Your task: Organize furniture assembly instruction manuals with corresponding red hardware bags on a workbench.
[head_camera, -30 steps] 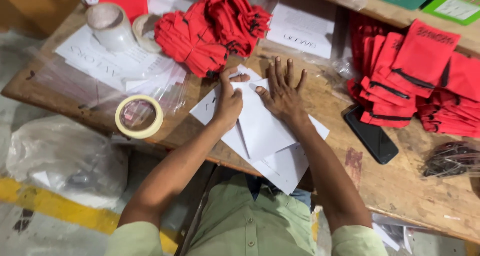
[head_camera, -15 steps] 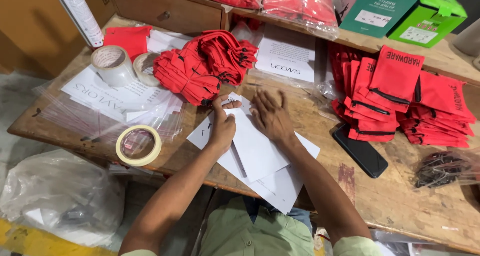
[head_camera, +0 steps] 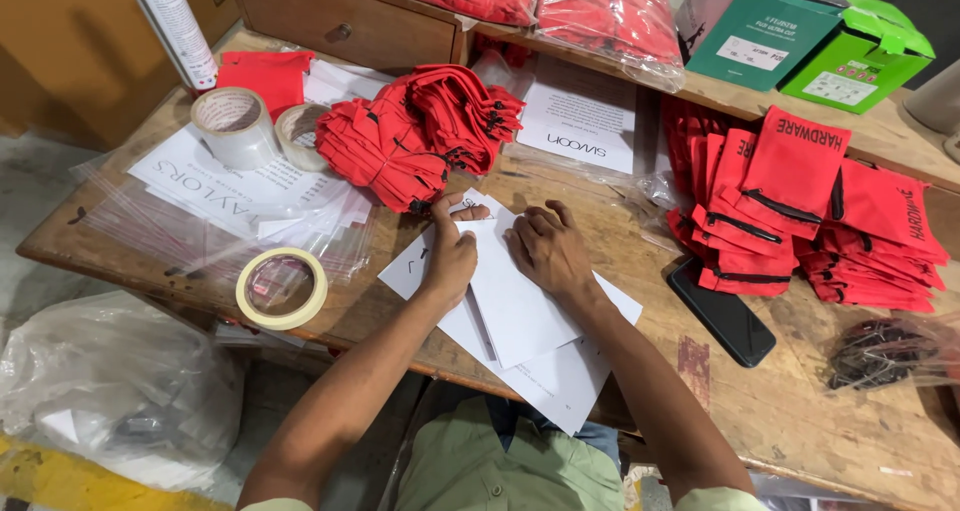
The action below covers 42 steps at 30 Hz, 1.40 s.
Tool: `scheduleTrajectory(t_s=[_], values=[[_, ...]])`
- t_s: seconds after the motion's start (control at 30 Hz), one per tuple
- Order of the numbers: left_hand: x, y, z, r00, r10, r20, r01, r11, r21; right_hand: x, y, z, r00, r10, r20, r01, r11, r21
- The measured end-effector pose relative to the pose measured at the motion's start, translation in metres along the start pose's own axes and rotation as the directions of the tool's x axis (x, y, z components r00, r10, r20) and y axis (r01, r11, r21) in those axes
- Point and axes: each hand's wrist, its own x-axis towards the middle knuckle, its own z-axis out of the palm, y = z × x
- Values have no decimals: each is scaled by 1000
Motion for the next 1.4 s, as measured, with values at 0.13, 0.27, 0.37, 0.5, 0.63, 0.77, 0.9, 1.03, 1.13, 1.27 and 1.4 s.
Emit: scheduleTrajectory(t_s=[0.13,0.27,0.37,0.5,0.63,0.77,0.9,1.03,1.13,1.27,1.4], values=[[-1,-1,0,1000,21,4,-21,1000,0,-13,-9,-15,995,33,92,-30,999,-34],[3,-11,-1,998,64,4,-64,998,9,-45,-19,-35,980,64,190,-41,992,-121],[1,-1,2,1000,-12,-13,12,1000,10,-71,-34,-66,967,56,248,-35,995,-89],[7,-15,0,999,35,-10,-35,999,-11,-106,-51,-101,958,49,282,-34,998,-55],[9,-18,0,999,41,5,-41,999,-20,-126,-53,-113,944,61,326,-39,996,-76],[8,-13,0,999,39,24,-39,999,35,-94,-42,-103,859,135,494,-123,991,-57],[4,-3,0,1000,-2,20,1,1000,27,-46,-7,-40,828,122,548,-86,992,-92],[10,-15,-1,999,39,35,-40,999,25,-5,13,12,895,135,426,-93,989,-119],[6,-7,0,1000,19,21,-19,1000,-3,-6,39,55,947,97,306,-30,976,-218],[14,-20,-8,973,223,52,-197,930,-309,31,25,3,728,511,457,-666,686,295],[4,13,-6,951,307,40,-258,858,-444,-1,38,-42,663,513,546,-746,393,537]])
